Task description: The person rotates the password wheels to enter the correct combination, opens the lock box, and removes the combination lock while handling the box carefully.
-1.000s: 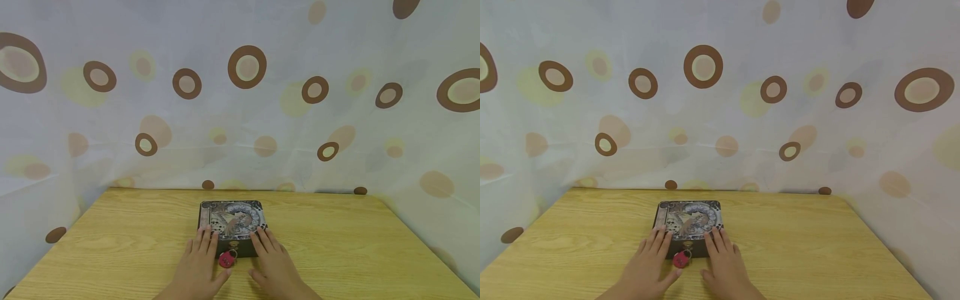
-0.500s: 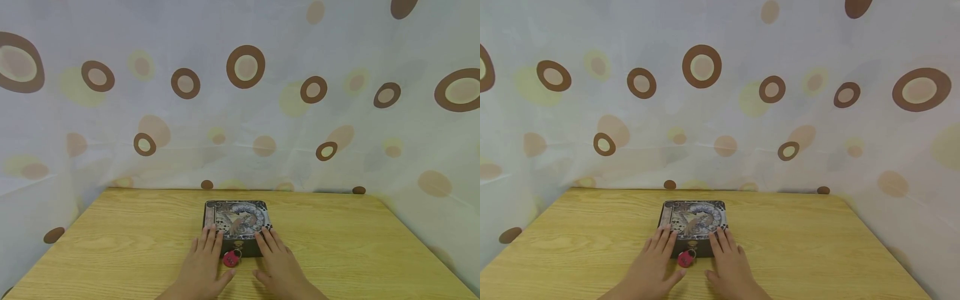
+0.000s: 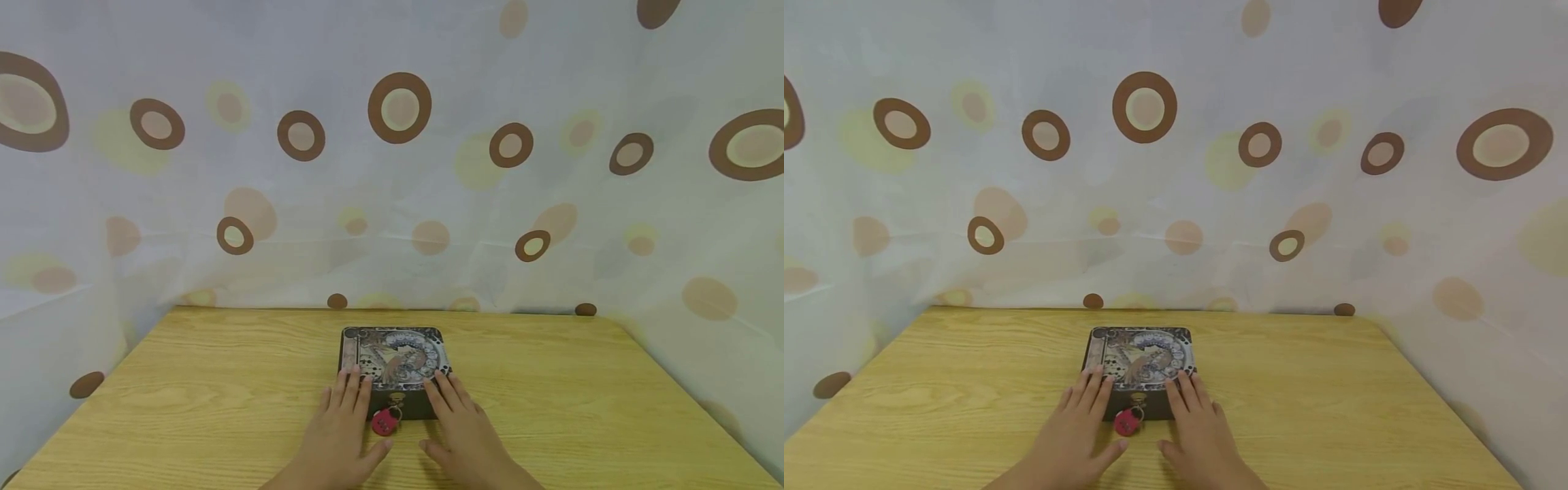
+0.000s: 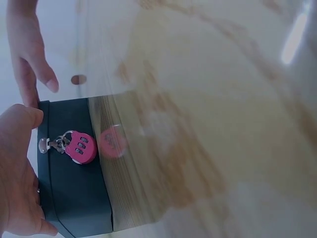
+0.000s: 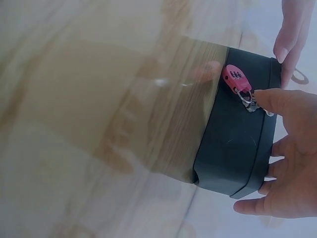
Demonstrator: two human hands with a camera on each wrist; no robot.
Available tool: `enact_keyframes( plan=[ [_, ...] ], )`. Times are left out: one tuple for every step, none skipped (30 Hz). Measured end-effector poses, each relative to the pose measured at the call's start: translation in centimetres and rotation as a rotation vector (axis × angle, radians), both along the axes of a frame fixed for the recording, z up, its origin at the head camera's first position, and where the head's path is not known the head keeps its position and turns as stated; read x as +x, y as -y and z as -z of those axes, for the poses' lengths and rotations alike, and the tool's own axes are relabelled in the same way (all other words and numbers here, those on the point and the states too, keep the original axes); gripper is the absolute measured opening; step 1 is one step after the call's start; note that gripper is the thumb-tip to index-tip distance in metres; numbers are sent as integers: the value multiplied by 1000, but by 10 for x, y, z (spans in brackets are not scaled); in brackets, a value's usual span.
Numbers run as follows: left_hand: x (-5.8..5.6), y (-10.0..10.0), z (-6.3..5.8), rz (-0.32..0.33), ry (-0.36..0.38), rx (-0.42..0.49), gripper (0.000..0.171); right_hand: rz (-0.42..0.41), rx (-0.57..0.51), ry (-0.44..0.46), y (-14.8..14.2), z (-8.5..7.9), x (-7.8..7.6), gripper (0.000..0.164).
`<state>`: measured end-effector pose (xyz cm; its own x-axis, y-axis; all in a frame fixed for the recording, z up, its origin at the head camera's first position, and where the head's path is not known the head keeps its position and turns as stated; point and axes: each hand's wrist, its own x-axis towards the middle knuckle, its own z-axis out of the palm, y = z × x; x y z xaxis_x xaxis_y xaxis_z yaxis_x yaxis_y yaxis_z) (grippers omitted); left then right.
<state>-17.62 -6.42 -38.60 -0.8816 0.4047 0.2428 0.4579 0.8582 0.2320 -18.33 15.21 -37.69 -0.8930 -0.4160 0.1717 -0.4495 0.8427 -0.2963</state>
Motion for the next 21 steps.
enact_keyframes(
  plan=[
    [0, 0, 0, 0, -2, -2, 82, 5, -1, 4, 0, -1, 0, 77],
    [0, -1, 0, 2, 0, -1, 82, 10, -1, 9, 0, -1, 1, 77],
    [-1, -1, 0, 2, 1, -2, 82, 15, -2, 14, 0, -2, 1, 77],
    [-1, -2, 0, 3, 2, -2, 82, 19, -5, 20, -1, -2, 2, 77],
    [-1, -2, 0, 4, 4, -4, 82, 24, -5, 24, -1, -3, 2, 77],
    [-2, -2, 0, 5, 3, -7, 82, 28, -7, 29, -1, -4, 3, 77],
    [-2, -3, 0, 7, 5, -6, 82, 32, -7, 33, -1, -4, 3, 77],
    [-2, -3, 0, 8, 5, -8, 82, 35, -6, 34, -2, -4, 3, 77],
    [-2, -4, 0, 9, 4, -12, 82, 38, -7, 36, -2, -4, 3, 77],
    [-2, -4, 0, 11, 3, -12, 82, 40, -6, 37, -3, -4, 3, 77],
    [-2, -5, 0, 12, 5, -14, 82, 43, -5, 37, -4, -4, 3, 77],
    [-2, -5, 0, 13, 5, -14, 82, 45, -4, 38, -4, -4, 3, 77],
    [-2, -6, 0, 14, 8, -16, 82, 47, -3, 39, -5, -3, 3, 77],
    [-3, -7, 0, 13, 8, -17, 82, 49, -2, 38, -6, -3, 3, 77],
    [-3, -7, 0, 13, 10, -17, 82, 50, -1, 40, -6, -3, 2, 77],
    [-3, -8, 0, 12, 12, -17, 82, 52, -1, 42, -7, -2, 3, 77],
    [-3, -8, 0, 11, 12, -20, 82, 54, -3, 45, -8, -2, 3, 77],
    [-3, -9, 0, 10, 10, -23, 83, 56, -4, 47, -8, -2, 3, 77],
    [-3, -10, 0, 10, 10, -25, 82, 58, -4, 50, -9, -2, 3, 77],
    [-3, -10, 0, 11, 11, -25, 83, 60, -6, 51, -10, -2, 3, 77],
    [-3, -11, 1, 12, 13, -27, 83, 62, -7, 53, -10, -2, 3, 77]
  ],
)
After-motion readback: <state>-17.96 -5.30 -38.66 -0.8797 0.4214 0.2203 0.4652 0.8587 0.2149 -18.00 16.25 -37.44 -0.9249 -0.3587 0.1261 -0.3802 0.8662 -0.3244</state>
